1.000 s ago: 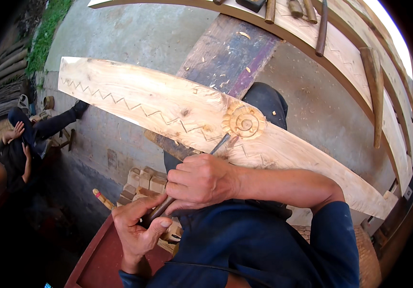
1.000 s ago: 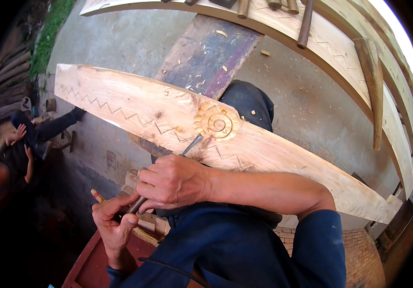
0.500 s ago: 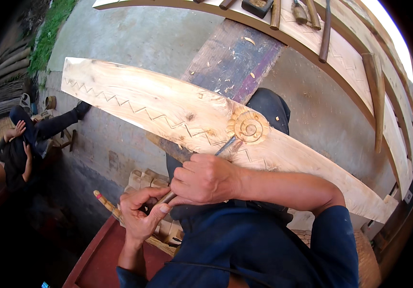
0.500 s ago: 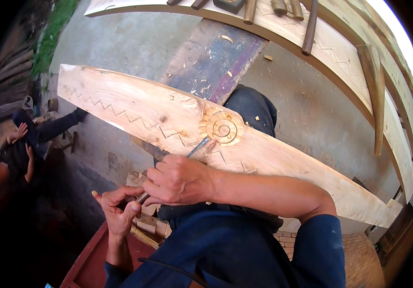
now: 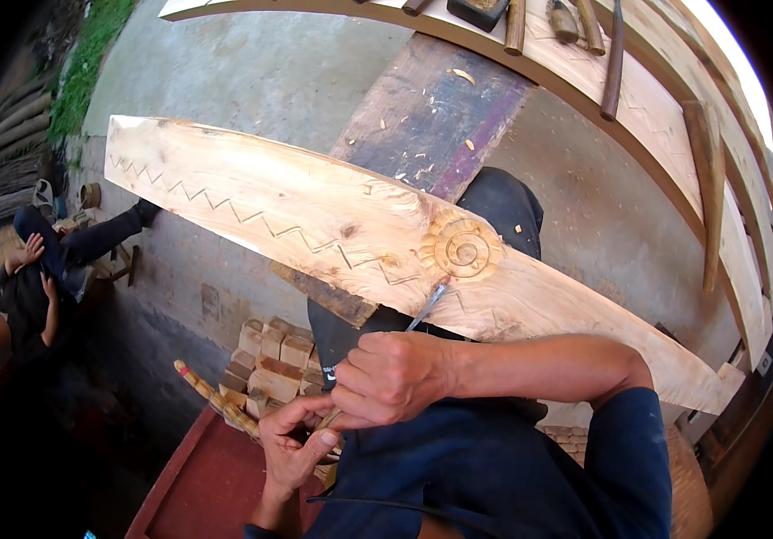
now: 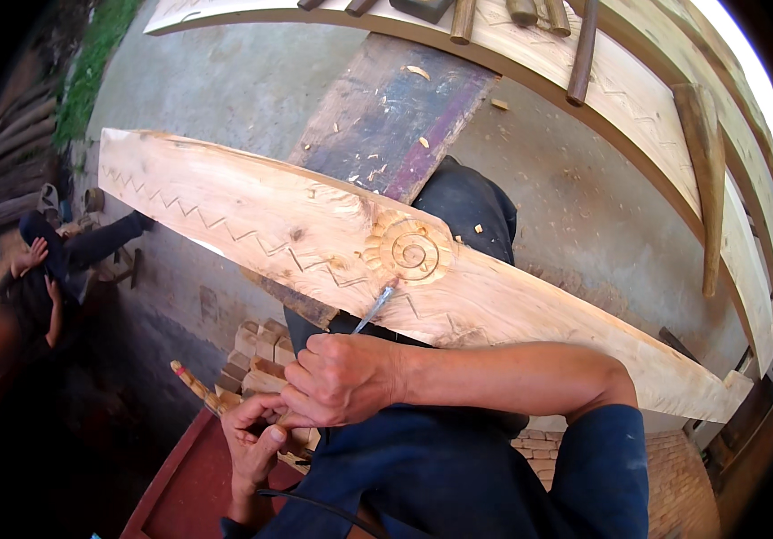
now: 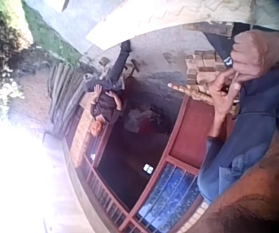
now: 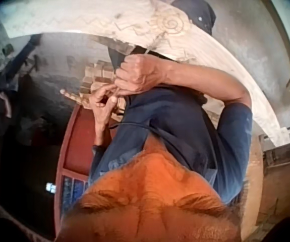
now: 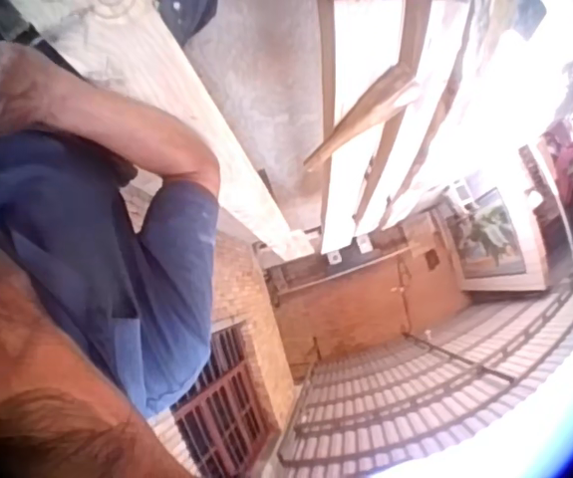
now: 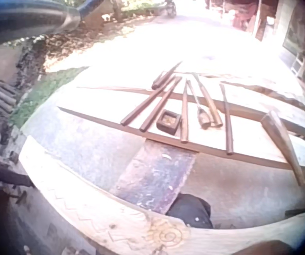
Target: The person carves a decorative pattern into a long wooden plank using a chisel and a wooden mallet. They repeatedly strike the chisel to deepen a zigzag design and a central spiral motif on the wood's surface.
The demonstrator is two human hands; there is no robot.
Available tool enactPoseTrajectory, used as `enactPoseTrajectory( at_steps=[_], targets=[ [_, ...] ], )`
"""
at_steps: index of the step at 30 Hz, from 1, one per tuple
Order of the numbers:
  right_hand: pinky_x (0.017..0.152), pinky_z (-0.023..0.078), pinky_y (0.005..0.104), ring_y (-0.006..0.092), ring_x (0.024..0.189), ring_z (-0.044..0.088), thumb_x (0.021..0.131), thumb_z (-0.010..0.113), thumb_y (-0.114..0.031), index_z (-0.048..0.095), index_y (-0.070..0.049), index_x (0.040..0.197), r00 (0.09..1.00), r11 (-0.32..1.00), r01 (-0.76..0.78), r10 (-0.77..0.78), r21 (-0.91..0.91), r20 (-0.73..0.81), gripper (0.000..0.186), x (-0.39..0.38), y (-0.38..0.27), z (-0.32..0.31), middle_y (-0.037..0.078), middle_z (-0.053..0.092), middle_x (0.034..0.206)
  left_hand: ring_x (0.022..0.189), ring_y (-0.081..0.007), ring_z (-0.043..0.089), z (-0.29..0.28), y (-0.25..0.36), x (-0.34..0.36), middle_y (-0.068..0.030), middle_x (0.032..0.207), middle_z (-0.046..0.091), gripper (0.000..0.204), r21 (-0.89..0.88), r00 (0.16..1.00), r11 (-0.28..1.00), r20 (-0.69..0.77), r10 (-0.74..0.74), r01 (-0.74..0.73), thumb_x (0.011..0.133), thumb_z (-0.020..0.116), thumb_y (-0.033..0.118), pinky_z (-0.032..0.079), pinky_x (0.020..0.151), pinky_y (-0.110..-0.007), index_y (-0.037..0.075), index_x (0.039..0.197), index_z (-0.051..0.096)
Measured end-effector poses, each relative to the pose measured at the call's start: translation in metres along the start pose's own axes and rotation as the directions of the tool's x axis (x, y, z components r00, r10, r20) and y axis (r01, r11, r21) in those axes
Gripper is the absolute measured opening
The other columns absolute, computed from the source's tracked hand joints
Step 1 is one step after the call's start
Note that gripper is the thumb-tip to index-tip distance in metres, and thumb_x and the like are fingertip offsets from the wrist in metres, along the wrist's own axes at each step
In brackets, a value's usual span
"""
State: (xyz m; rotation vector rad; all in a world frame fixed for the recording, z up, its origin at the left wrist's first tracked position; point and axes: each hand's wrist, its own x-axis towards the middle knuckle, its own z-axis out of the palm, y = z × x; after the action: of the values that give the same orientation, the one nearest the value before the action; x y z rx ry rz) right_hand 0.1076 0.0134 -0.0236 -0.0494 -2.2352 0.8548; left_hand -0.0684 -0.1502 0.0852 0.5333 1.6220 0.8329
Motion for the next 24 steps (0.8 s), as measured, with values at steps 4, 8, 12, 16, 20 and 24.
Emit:
enactPoseTrajectory(
  at_steps=[4, 8, 12, 16, 20, 24],
  targets=[
    [0.052, 0.035, 0.0329, 0.0151, 0.055, 0.048, 0.099, 0.079, -0.043, 0.047, -0.014, 0.071, 0.998, 0.997, -0.023, 0.028, 0.074, -0.063, 0.051, 0.004, 0.005, 0.001, 0.000, 0.042, 0.069, 0.073, -0.0070, 0.066, 0.009, 0.009, -0.004, -0.0051, 0.088, 0.076, 0.052, -0.038, 1.000, 0.999, -0.025, 0.005, -0.006, 0.096, 0.092, 0.027, 0.050, 0.066, -0.023, -0.011, 0.127, 0.075],
    [0.051, 0.036, 0.0339, 0.0162, 0.054, 0.049, 0.099, 0.081, -0.041, 0.049, -0.015, 0.071, 0.992, 0.987, -0.071, 0.086, 0.145, -0.097, 0.050, 0.007, 0.005, 0.000, 0.000, 0.043, 0.069, 0.073, -0.0072, 0.066, 0.013, 0.025, -0.008, -0.0064, 0.090, 0.077, 0.049, 0.016, 0.997, 0.999, -0.061, -0.038, 0.039, 0.096, 0.092, 0.029, 0.049, 0.065, -0.023, -0.010, 0.123, 0.077],
    [0.049, 0.038, 0.0344, 0.0173, 0.053, 0.050, 0.100, 0.081, -0.036, 0.049, -0.015, 0.069, 0.981, 0.974, -0.127, 0.151, 0.185, -0.119, 0.049, 0.009, 0.003, -0.003, 0.001, 0.042, 0.068, 0.067, -0.0048, 0.061, 0.015, 0.039, -0.006, -0.0029, 0.081, 0.074, 0.045, 0.272, 0.996, 0.960, -0.030, 0.082, -0.071, 0.097, 0.091, 0.032, 0.044, 0.060, -0.022, -0.007, 0.116, 0.079],
    [0.049, 0.039, 0.0345, 0.0181, 0.052, 0.050, 0.100, 0.082, -0.032, 0.048, -0.014, 0.068, 0.974, 0.975, -0.159, 0.180, 0.154, -0.140, 0.049, 0.012, 0.005, -0.005, 0.002, 0.041, 0.066, 0.060, -0.0026, 0.056, 0.024, 0.044, 0.000, 0.0008, 0.070, 0.069, 0.038, 0.277, 0.995, 0.961, -0.091, 0.038, -0.011, 0.097, 0.092, 0.029, 0.039, 0.055, -0.023, -0.005, 0.109, 0.080],
    [0.048, 0.039, 0.0347, 0.0181, 0.052, 0.051, 0.098, 0.083, -0.031, 0.048, -0.014, 0.068, 0.975, 0.980, -0.174, 0.185, 0.092, -0.124, 0.049, 0.011, 0.007, 0.002, 0.001, 0.042, 0.066, 0.059, -0.0010, 0.053, 0.017, 0.010, 0.012, 0.0026, 0.066, 0.065, 0.029, 0.166, 0.990, 0.984, -0.118, 0.079, -0.059, 0.097, 0.091, 0.021, 0.037, 0.053, -0.023, -0.004, 0.106, 0.081],
    [0.049, 0.039, 0.0339, 0.0177, 0.052, 0.051, 0.097, 0.084, -0.032, 0.047, -0.015, 0.067, 0.985, 0.989, -0.147, 0.148, 0.016, -0.092, 0.050, 0.007, 0.009, 0.006, 0.001, 0.042, 0.065, 0.062, -0.0007, 0.050, 0.020, 0.007, 0.015, 0.0053, 0.068, 0.062, 0.021, 0.159, 0.989, 0.982, -0.093, 0.116, -0.100, 0.096, 0.089, 0.013, 0.036, 0.055, -0.023, -0.004, 0.106, 0.081]
  ],
)
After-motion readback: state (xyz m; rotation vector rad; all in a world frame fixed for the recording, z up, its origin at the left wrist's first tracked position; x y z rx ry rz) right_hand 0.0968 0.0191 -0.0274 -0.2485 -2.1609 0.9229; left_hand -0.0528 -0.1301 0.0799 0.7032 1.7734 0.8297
